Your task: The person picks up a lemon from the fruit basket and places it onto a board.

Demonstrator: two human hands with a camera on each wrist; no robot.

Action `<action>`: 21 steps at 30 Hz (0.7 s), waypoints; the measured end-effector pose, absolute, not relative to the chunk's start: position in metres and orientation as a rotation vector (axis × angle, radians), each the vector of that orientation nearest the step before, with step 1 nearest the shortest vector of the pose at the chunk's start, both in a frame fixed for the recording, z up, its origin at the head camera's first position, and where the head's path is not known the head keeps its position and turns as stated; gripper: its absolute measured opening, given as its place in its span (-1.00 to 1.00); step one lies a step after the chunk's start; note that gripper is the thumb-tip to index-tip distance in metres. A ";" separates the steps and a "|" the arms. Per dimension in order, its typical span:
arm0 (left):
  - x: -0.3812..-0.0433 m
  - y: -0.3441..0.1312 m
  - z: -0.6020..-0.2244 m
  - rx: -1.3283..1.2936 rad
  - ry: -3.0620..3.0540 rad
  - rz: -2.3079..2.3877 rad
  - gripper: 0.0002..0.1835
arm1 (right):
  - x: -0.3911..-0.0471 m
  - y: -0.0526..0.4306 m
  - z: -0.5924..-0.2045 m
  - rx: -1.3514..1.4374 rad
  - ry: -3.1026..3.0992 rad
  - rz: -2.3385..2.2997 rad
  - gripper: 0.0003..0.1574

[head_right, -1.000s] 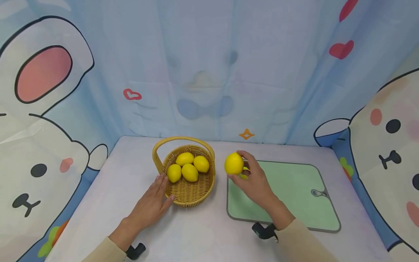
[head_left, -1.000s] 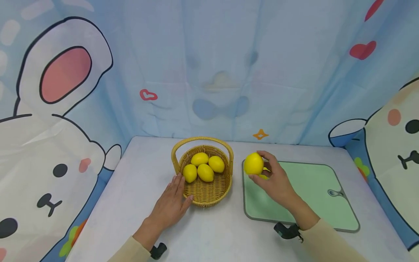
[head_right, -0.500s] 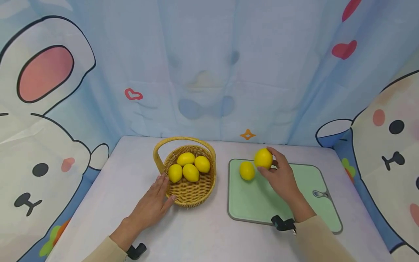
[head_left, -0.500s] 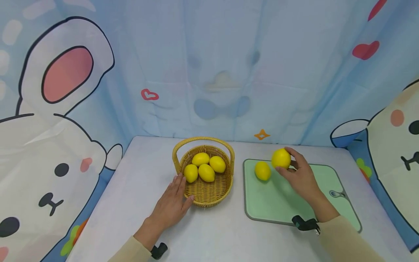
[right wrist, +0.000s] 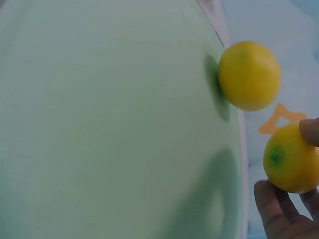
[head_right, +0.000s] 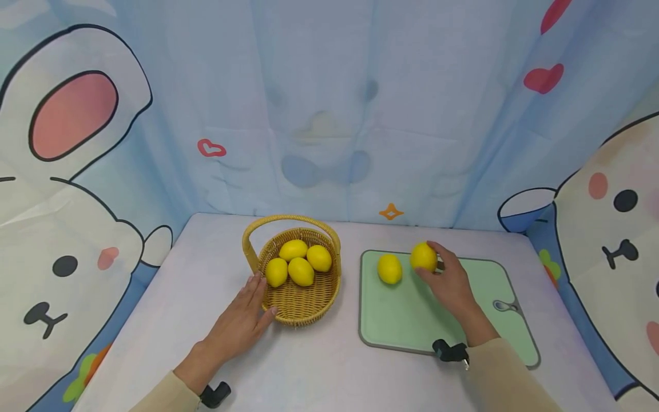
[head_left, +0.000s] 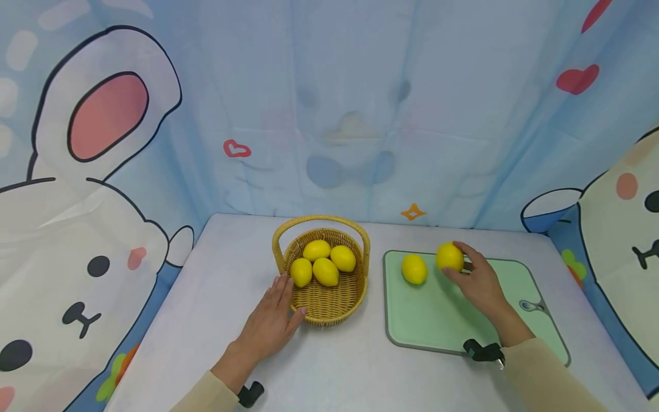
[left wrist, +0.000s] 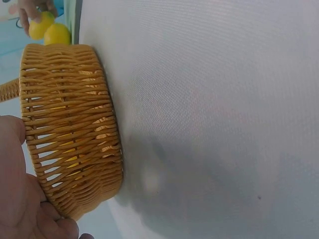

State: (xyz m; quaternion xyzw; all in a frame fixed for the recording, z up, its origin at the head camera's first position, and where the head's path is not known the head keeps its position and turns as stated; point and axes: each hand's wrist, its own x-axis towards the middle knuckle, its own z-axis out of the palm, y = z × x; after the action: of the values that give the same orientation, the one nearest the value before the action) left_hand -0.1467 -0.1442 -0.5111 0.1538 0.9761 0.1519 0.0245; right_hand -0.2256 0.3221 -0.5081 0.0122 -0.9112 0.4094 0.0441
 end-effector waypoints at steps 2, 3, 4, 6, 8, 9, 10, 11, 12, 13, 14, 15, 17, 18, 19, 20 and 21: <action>-0.147 -0.144 -0.511 0.471 3.014 0.471 -0.13 | -0.227 0.325 -0.512 0.031 -2.809 1.225 -0.04; -0.147 -0.144 -0.511 0.469 3.012 0.473 -0.13 | -0.228 0.326 -0.515 0.027 -2.819 1.215 -0.04; -0.147 -0.144 -0.511 0.470 3.014 0.478 -0.13 | -0.229 0.327 -0.517 0.025 -2.829 1.209 -0.03; -0.147 -0.144 -0.511 0.471 3.014 0.479 -0.13 | -0.230 0.328 -0.521 0.016 -2.844 1.189 -0.03; -0.147 -0.144 -0.511 0.474 3.015 0.476 -0.13 | -0.231 0.329 -0.524 0.008 -2.851 1.187 -0.03; -0.148 -0.144 -0.511 0.476 3.017 0.476 -0.13 | -0.231 0.329 -0.525 0.004 -2.850 1.184 -0.04; -0.148 -0.144 -0.511 0.478 3.018 0.475 -0.13 | -0.231 0.329 -0.527 0.002 -2.851 1.182 -0.04; -0.147 -0.144 -0.511 0.478 3.017 0.470 -0.13 | -0.231 0.329 -0.528 -0.001 -2.851 1.176 -0.04; -0.147 -0.144 -0.511 0.480 3.018 0.470 -0.13 | -0.231 0.329 -0.529 0.001 -2.852 1.173 -0.05; -0.147 -0.145 -0.511 0.483 3.019 0.474 -0.13 | -0.231 0.329 -0.529 0.003 -2.857 1.163 -0.05; -0.147 -0.145 -0.511 0.486 3.020 0.479 -0.13 | -0.231 0.329 -0.530 0.006 -2.864 1.152 -0.05; -0.147 -0.145 -0.511 0.489 3.021 0.483 -0.13 | -0.231 0.329 -0.531 0.009 -2.869 1.145 -0.05; -0.147 -0.145 -0.511 0.494 3.024 0.490 -0.14 | -0.231 0.330 -0.531 0.015 -2.882 1.127 -0.05; -0.147 -0.145 -0.511 0.497 3.024 0.494 -0.14 | -0.230 0.330 -0.531 0.017 -2.889 1.120 -0.06; -0.147 -0.145 -0.510 0.498 3.024 0.496 -0.14 | -0.230 0.330 -0.531 0.017 -2.896 1.112 -0.06; -0.147 -0.145 -0.510 0.498 3.024 0.497 -0.14 | -0.230 0.330 -0.531 0.017 -2.900 1.111 -0.06; -0.146 -0.145 -0.510 0.498 3.024 0.498 -0.14 | -0.230 0.330 -0.531 0.014 -2.904 1.111 -0.06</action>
State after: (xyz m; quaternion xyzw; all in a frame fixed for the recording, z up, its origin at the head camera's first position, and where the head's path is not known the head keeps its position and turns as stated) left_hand -0.1465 -0.1446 -0.5101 0.1604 0.9737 0.1605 0.0184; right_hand -0.2301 0.3298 -0.5312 0.0045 -0.9339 0.3572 0.0162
